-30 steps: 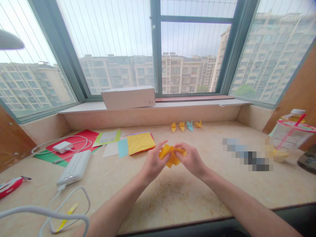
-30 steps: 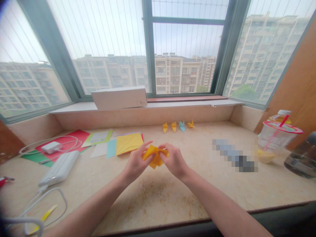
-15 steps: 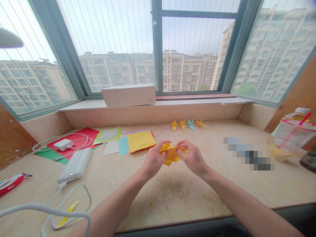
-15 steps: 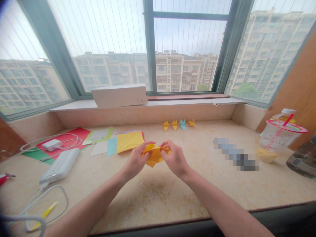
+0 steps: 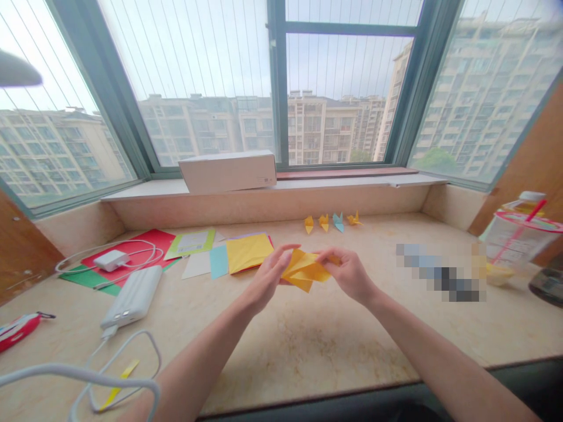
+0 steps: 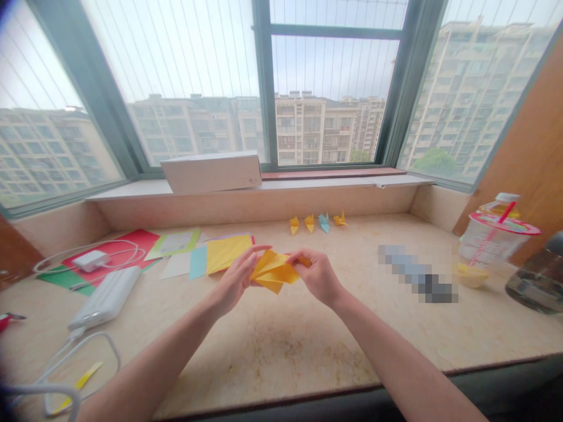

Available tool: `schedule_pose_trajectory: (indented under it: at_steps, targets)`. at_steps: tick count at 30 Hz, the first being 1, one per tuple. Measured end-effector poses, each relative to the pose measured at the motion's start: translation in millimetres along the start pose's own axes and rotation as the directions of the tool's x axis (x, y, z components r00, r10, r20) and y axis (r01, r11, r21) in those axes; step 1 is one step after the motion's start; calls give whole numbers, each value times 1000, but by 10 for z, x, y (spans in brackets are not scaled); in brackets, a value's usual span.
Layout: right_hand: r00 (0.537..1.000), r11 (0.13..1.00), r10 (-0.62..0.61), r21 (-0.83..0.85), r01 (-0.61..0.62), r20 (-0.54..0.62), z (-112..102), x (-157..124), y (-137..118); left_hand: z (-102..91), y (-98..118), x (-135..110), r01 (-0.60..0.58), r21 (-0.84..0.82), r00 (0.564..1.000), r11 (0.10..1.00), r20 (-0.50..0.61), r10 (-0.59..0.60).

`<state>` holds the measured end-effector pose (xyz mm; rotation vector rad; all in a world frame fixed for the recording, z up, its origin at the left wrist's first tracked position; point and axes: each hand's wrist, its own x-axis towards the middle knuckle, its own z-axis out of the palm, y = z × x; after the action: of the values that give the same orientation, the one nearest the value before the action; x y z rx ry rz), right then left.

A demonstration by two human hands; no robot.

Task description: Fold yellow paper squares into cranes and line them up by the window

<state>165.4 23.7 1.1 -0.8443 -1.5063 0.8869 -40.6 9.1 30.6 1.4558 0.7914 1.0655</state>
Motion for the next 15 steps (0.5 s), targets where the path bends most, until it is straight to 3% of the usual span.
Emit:
schedule_pose_trajectory:
  at_steps: [3,7,11,15]
  targets:
    - [989,997,-72,-11,73,127,-9,-38,6,-41,16,29,52,12,998,999,-28,-52]
    - [958,982,-148,-80,172,244,-20,-72,-13,-12,-10,34,144,102,987,984,60,-151]
    - [955,975,-169,-102,199,245,-27,-74,-29,47,-42,19,121,120,989,985,65,-129]
    - [971,984,-136,-87,155,195,-16,-64,-36,69,-77,26,75,141,997,987,-25,-72]
